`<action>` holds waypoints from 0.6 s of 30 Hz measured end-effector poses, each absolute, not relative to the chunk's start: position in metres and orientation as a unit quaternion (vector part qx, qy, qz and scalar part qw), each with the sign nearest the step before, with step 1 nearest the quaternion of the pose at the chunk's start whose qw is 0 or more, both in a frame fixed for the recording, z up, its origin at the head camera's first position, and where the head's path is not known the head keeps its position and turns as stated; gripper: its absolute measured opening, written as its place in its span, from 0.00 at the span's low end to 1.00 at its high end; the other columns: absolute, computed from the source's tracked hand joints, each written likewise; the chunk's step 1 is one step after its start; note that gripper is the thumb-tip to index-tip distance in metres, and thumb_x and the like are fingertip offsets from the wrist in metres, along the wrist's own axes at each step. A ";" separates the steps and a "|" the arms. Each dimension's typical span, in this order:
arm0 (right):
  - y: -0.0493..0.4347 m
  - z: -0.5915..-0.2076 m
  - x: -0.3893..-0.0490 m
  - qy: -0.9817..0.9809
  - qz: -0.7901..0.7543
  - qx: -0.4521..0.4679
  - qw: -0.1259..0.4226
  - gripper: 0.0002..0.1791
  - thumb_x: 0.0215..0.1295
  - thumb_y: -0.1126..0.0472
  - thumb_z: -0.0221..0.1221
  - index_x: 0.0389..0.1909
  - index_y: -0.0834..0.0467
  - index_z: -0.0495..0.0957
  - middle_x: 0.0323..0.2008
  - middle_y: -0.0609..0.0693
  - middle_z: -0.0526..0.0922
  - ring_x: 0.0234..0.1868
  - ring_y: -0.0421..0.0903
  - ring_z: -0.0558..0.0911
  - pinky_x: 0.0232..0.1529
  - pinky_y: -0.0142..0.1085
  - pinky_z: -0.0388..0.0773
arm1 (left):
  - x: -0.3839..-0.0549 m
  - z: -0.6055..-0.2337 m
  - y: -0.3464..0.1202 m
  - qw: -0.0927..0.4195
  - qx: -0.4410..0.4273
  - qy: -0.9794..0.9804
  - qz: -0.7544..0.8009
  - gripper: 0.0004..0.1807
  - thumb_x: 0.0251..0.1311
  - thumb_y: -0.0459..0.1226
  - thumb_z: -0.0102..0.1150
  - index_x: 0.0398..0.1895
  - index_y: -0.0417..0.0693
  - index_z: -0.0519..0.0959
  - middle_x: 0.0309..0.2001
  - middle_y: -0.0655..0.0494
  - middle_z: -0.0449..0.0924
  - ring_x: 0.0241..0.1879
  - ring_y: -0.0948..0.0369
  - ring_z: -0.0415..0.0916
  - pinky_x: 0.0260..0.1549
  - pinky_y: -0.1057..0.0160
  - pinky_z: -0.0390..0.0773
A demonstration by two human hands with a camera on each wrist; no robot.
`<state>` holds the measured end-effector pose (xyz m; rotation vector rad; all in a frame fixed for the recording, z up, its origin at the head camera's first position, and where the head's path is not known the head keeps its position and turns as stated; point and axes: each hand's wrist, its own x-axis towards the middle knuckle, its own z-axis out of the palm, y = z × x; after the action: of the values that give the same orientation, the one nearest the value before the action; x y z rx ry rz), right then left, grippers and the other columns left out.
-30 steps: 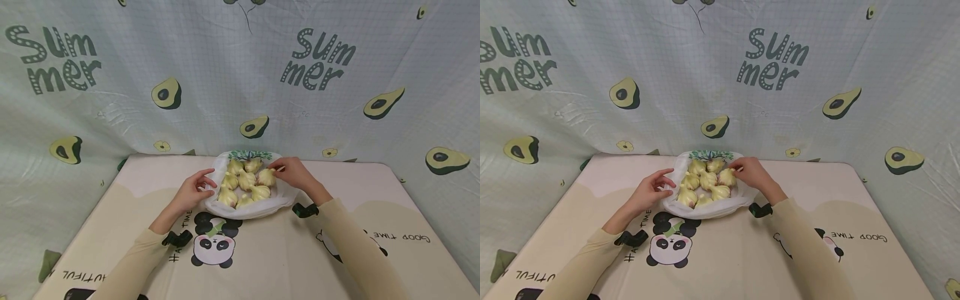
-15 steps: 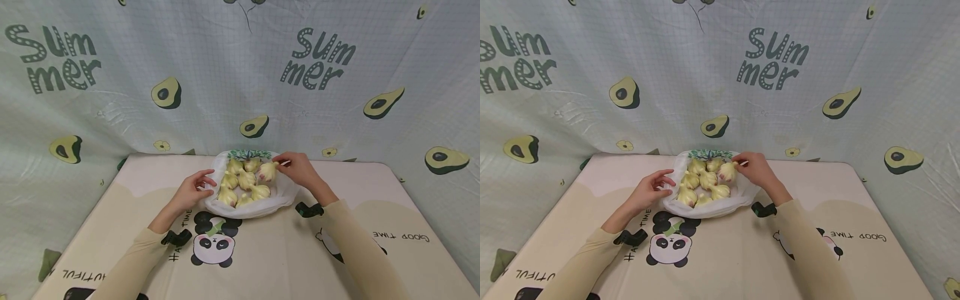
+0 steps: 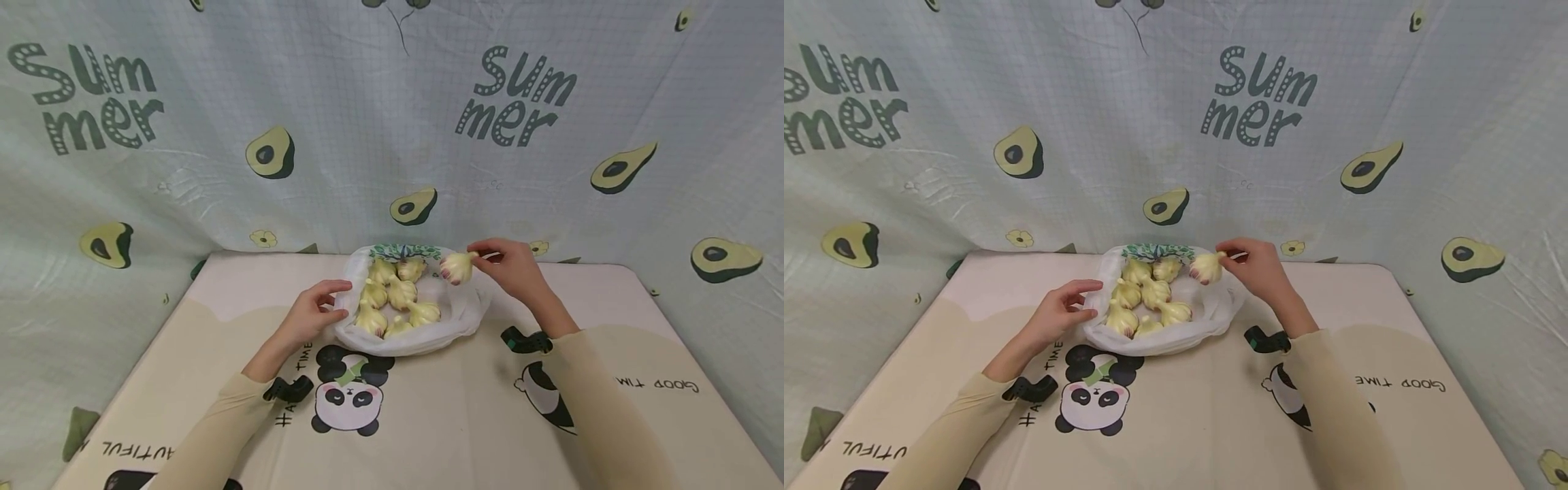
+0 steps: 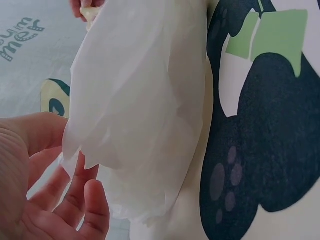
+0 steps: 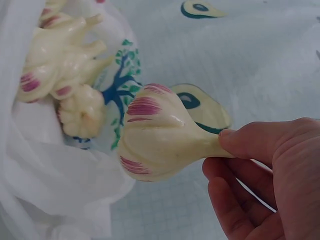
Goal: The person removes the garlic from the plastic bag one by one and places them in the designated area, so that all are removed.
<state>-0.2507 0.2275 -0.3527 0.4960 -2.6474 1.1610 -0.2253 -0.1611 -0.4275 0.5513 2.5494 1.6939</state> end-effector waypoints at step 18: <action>0.286 -0.348 -0.232 -0.902 0.377 0.125 0.170 0.13 0.68 0.62 0.62 0.50 0.64 0.83 0.46 0.60 0.84 0.44 0.51 0.81 0.40 0.18 0.71 | -0.220 -0.423 -0.161 0.004 0.180 0.815 0.551 0.18 0.62 0.28 0.64 0.55 0.33 0.80 0.66 0.46 0.70 0.52 0.49 0.69 0.45 0.69 0.72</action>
<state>-0.2316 0.2857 -0.3476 0.3538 -2.5620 1.0716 -0.2200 -0.1612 -0.4228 0.5655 2.5534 1.7255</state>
